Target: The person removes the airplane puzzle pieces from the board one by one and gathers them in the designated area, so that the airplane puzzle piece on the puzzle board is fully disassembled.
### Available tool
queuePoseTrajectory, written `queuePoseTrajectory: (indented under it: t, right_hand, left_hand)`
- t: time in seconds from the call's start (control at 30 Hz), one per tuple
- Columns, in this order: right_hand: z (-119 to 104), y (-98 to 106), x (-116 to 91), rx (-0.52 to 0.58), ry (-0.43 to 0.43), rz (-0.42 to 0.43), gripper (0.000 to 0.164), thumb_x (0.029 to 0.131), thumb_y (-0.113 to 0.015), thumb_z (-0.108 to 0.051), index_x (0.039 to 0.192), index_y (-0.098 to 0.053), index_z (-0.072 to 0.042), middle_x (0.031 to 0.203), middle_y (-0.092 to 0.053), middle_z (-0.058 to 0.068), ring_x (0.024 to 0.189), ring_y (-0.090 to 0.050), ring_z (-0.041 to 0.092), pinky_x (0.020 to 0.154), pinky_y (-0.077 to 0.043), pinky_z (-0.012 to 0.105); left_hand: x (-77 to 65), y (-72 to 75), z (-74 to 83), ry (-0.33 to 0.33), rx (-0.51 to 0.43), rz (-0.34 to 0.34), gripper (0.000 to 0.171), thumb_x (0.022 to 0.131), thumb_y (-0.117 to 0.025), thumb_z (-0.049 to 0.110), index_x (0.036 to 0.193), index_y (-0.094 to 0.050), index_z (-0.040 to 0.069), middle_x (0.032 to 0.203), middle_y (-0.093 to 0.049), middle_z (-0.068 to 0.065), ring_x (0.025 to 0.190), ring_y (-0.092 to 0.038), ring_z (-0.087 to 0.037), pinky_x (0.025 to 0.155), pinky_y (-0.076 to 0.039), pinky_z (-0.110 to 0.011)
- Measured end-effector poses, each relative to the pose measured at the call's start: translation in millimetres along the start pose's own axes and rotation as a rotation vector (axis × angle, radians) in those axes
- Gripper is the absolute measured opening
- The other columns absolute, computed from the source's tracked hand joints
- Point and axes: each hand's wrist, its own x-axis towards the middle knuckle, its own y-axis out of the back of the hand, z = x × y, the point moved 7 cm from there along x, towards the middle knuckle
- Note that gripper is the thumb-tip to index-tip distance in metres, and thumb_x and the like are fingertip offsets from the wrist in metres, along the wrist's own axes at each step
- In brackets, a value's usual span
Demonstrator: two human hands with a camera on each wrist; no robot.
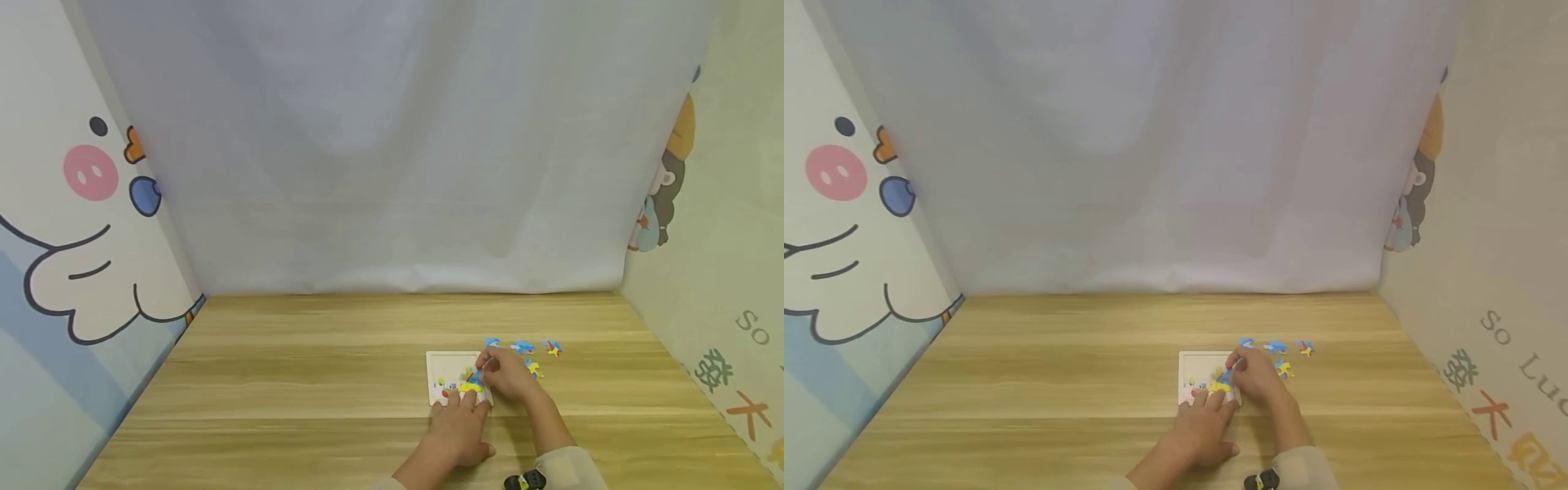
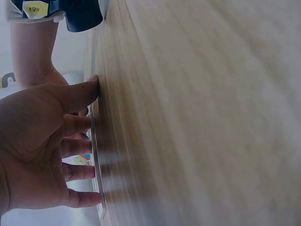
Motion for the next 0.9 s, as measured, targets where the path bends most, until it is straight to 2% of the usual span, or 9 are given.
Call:
queuePoseTrajectory:
  t: [0.13, 0.23, 0.43, 0.9]
  right_hand:
    - [0, -2, 1, 0.012, 0.003, -0.008, 0.016, 0.074, -0.06, 0.01, 0.082, -0.057, -0.004, 0.075, -0.055, 0.004, 0.072, -0.052, 0.017, 0.064, -0.044, 0.032]
    - [1, -1, -1, 0.065, -0.021, -0.016, 0.014, 0.078, -0.058, 0.009, 0.086, -0.057, -0.002, 0.079, -0.055, 0.004, 0.075, -0.051, 0.017, 0.066, -0.043, 0.032]
    - [-4, 10, -3, 0.185, -0.049, 0.024, 0.013, 0.082, -0.053, 0.008, 0.094, -0.055, 0.002, 0.087, -0.056, 0.009, 0.079, -0.051, 0.021, 0.068, -0.043, 0.032]
    - [5, 8, -1, 0.179, -0.045, 0.044, 0.013, 0.082, -0.055, 0.006, 0.094, -0.057, 0.001, 0.091, -0.057, 0.008, 0.08, -0.052, 0.02, 0.068, -0.044, 0.032]
  left_hand:
    - [0.3, -3.2, 0.5, -0.001, -0.003, -0.015, 0.065, 0.078, -0.062, 0.06, 0.134, -0.047, 0.031, 0.127, -0.042, 0.007, 0.112, -0.038, -0.019, 0.084, -0.042, -0.043]
    - [0.6, -4.2, 0.7, 0.0, -0.002, -0.021, 0.065, 0.078, -0.062, 0.06, 0.134, -0.047, 0.031, 0.127, -0.041, 0.007, 0.113, -0.038, -0.019, 0.085, -0.042, -0.044]
    - [1.2, -3.9, 1.0, 0.0, -0.002, -0.014, 0.065, 0.078, -0.061, 0.06, 0.135, -0.046, 0.031, 0.128, -0.042, 0.007, 0.114, -0.038, -0.019, 0.085, -0.041, -0.043]
    - [2.8, -3.2, 0.2, -0.006, -0.015, -0.026, 0.064, 0.078, -0.063, 0.059, 0.134, -0.047, 0.031, 0.127, -0.041, 0.007, 0.112, -0.038, -0.018, 0.083, -0.042, -0.042]
